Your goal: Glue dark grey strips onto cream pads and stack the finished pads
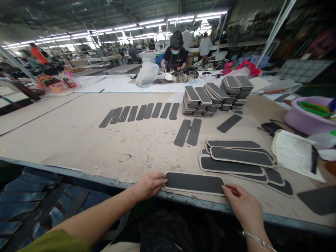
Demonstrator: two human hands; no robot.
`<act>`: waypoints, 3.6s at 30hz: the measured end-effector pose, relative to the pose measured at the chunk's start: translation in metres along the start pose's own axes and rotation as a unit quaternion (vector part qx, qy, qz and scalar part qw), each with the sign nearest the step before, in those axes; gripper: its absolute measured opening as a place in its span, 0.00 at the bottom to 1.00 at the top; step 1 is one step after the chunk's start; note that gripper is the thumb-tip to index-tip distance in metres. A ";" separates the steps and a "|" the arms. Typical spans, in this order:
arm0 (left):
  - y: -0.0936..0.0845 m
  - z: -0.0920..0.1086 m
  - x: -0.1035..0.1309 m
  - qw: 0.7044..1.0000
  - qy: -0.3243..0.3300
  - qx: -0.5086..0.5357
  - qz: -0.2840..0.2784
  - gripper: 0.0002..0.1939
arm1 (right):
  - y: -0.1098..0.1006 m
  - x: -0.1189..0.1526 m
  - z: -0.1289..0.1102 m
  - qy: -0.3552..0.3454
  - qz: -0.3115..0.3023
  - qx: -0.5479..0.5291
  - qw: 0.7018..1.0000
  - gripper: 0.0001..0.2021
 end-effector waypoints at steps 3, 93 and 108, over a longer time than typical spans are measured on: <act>0.001 0.001 0.000 1.000 0.008 0.006 -0.006 0.14 | -0.001 0.002 -0.004 -0.019 0.008 -0.016 1.000 0.17; 0.000 -0.006 -0.073 0.976 -0.171 0.104 -0.088 0.09 | -0.001 0.042 -0.034 -0.228 0.111 -0.072 0.965 0.34; 0.059 0.022 -0.248 0.895 -0.275 0.351 0.028 0.25 | -0.078 0.041 0.004 -0.167 0.315 -0.287 0.889 0.25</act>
Point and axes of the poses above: each hand's wrist, its own x-axis away from the middle knuckle, its own y-axis out of the palm, z = x × y, the point moved 8 cm from there along -x, towards the middle knuckle, and after that the axes turned 1 degree about -y, right-handed, at the moved point
